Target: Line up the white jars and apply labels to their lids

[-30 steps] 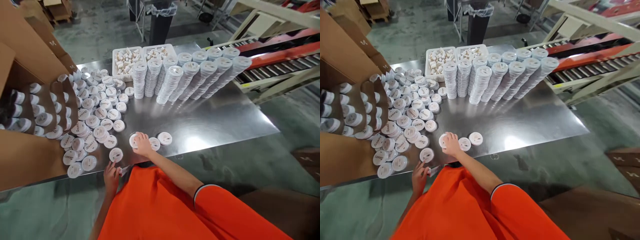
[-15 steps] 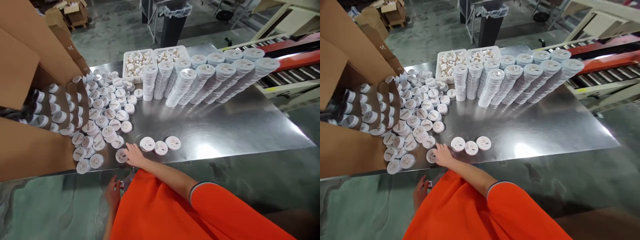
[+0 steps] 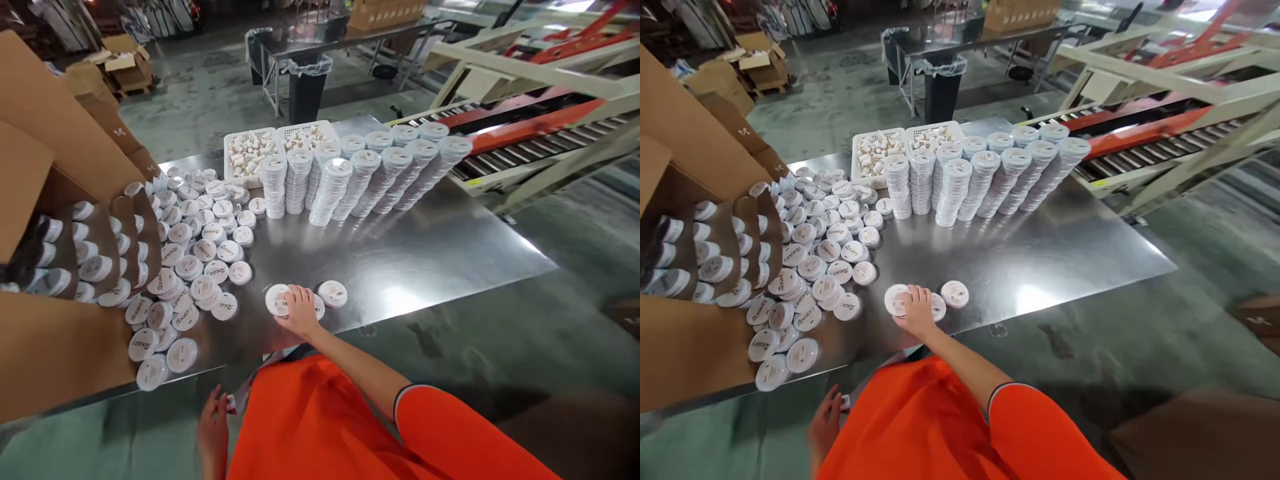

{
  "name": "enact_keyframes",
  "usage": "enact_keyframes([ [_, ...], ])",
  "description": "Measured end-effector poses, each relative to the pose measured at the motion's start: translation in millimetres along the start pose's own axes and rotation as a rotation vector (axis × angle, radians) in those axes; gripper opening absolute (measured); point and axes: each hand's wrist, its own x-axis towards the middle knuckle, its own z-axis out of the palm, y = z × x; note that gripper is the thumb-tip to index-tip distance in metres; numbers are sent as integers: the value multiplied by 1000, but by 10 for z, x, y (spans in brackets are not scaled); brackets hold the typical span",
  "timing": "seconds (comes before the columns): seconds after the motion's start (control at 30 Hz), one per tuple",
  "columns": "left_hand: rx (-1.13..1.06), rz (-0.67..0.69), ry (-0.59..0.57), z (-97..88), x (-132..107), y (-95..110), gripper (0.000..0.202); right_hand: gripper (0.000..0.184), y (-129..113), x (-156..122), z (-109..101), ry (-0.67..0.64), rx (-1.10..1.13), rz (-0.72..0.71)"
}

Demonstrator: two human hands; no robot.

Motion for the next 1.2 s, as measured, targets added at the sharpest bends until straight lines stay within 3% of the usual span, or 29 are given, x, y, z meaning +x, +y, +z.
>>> enact_keyframes([
  [0.13,-6,98,-42,56,139,448,48,62,249,20,-59,-106,-11,86],
  [0.23,3,198,-83,141,204,656,46,69,400,-10,-93,-77,59,99],
  [0.37,-27,183,-105,276,212,742,48,72,767,-128,-100,-104,86,68],
  [0.5,-50,110,-124,362,166,768,50,60,1021,-267,-39,-176,53,-5],
  [0.63,-76,56,-91,382,104,846,53,52,1138,-423,-170,-63,64,-22],
  [0.77,-64,-21,-100,429,44,984,60,56,1390,-436,-312,38,64,65],
  [0.93,-25,89,-123,521,18,1115,49,57,1702,-284,-103,-59,120,196],
  [1.07,-3,119,-97,522,12,1112,47,46,1751,-236,-56,23,291,282],
  [1.2,-45,134,-73,493,19,1072,47,40,1426,-138,-245,120,460,205],
])
